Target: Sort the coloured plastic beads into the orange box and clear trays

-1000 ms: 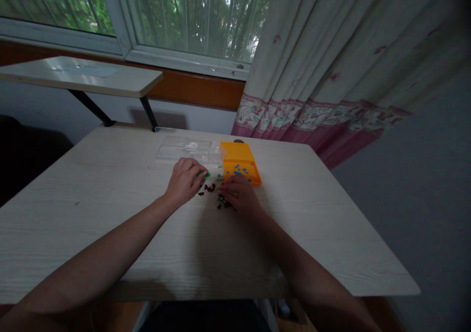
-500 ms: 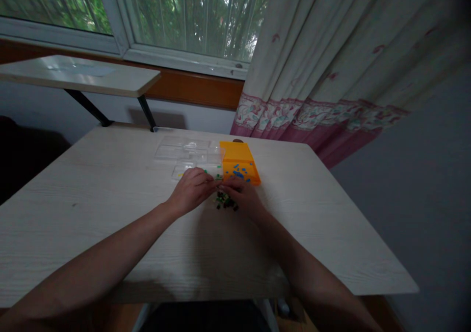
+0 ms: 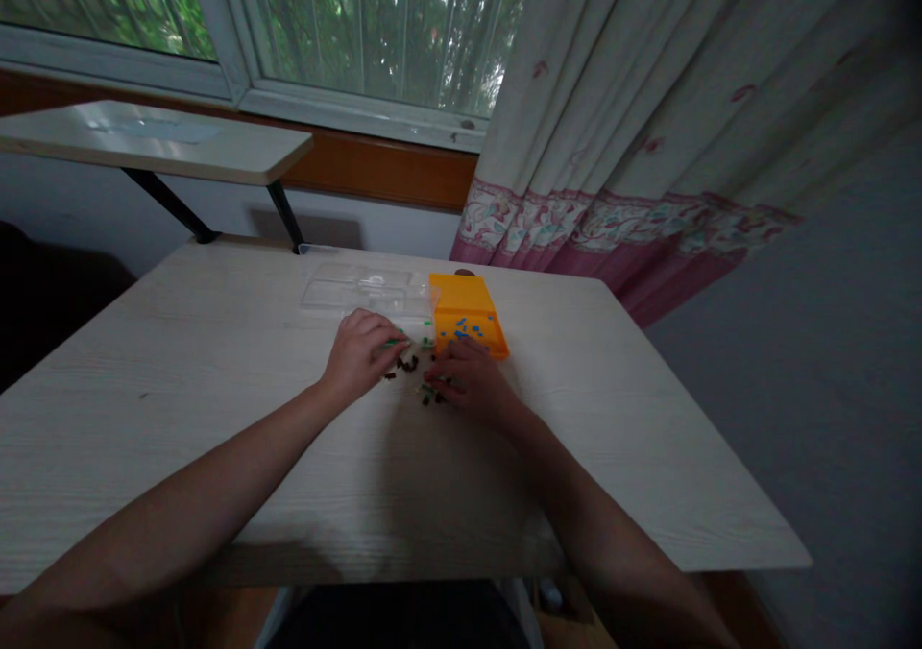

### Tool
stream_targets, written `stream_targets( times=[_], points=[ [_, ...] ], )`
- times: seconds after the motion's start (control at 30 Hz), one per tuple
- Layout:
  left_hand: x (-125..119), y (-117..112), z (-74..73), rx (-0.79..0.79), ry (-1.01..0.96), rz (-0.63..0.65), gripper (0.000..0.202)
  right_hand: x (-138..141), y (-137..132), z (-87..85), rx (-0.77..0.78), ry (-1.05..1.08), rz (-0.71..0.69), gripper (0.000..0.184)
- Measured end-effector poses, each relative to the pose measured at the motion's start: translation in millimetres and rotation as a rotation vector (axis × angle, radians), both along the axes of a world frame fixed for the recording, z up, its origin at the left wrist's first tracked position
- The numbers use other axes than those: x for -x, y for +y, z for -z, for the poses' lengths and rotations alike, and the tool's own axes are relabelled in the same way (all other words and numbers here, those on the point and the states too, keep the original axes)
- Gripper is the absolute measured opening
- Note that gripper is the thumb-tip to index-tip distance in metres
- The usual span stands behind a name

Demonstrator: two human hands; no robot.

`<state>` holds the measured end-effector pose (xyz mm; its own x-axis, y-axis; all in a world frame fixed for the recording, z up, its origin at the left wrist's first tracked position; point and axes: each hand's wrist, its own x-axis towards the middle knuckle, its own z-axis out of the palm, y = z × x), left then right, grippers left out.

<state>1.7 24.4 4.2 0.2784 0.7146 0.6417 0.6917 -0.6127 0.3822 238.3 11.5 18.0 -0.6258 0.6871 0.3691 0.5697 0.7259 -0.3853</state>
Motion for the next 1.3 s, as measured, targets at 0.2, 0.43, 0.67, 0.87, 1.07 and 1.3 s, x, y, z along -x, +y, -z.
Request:
stream_targets(
  times=[0.2, 0.43, 0.67, 0.87, 1.07, 1.3],
  points=[
    [1.5, 3.3, 1.9, 0.041, -0.05, -0.085, 0.019, -3.4, -2.2, -0.3, -0.051, -0.155, -0.03, 0.013],
    [1.7, 3.8, 4.1, 0.044, -0.054, -0.126, 0.017, -7.4, -4.6, -7.1, -0.048, -0.215, 0.018, 0.014],
    [1.6, 4.0, 4.7, 0.062, -0.053, -0.154, 0.018, -5.7, -7.4, -10.0, -0.062, -0.24, 0.04, 0.015],
    [1.1, 4.4, 4.3, 0.061, -0.04, -0.147, 0.02, -3.3, -6.7, -7.4, -0.085, -0.27, 0.023, 0.011],
    [1.0, 5.4, 5.2, 0.051, -0.025, -0.144, 0.021, -1.3, -5.9, -5.4, -0.109, -0.284, 0.023, 0.009],
    [1.6, 7.1, 6.8, 0.072, -0.013, -0.167, 0.02, 3.3, -5.6, -1.6, -0.116, -0.261, 0.03, 0.007]
  ],
)
